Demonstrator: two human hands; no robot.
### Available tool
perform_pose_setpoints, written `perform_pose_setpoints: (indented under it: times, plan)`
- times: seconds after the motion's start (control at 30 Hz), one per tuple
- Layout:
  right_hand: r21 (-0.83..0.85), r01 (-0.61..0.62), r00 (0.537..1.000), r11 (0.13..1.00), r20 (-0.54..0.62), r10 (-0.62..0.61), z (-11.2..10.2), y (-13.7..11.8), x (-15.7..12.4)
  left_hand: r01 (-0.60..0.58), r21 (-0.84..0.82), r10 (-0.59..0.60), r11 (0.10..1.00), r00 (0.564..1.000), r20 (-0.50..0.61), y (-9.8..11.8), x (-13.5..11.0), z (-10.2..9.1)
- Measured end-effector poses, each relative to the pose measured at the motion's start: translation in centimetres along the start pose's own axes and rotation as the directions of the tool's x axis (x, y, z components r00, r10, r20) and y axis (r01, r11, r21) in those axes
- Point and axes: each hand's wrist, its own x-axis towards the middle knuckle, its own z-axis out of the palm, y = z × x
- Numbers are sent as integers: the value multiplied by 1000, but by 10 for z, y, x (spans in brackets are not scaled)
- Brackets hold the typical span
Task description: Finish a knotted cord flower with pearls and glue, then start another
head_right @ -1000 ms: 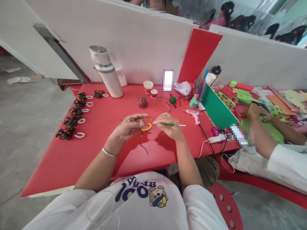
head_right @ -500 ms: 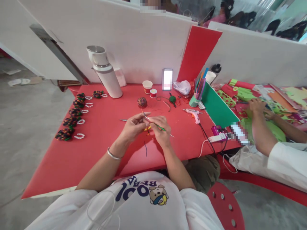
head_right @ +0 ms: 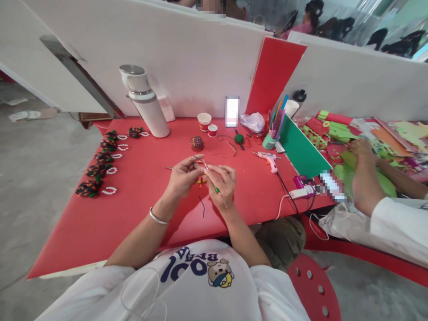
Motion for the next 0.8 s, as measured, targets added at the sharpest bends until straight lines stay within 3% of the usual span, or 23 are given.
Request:
perform_pose_setpoints:
  times: [0.1,0.2,0.33,0.5,0.67,0.8]
  plan:
    - [9,51,998,999,-31,-51,0,3,1,117,-92,-110,989,991,74,4,1,0]
    - [173,45,997,984,50,-54,-6,9,9,198,-127,-181,972,974,134,9,2,-3]
    - [293,-24,980,956,194,-35,-18,22,22,240,-119,-222,963,964,147,15,2,-9]
    - [401,-41,957,915,280,-80,-31,27,36,253,-76,-239,965,959,153,18,2,-14]
    - [445,-215,921,869,388,29,-42,32,43,262,-43,-249,964,949,195,20,1,-17]
    - [529,-359,897,769,424,127,-32,35,33,248,-19,-239,968,948,212,18,0,-13]
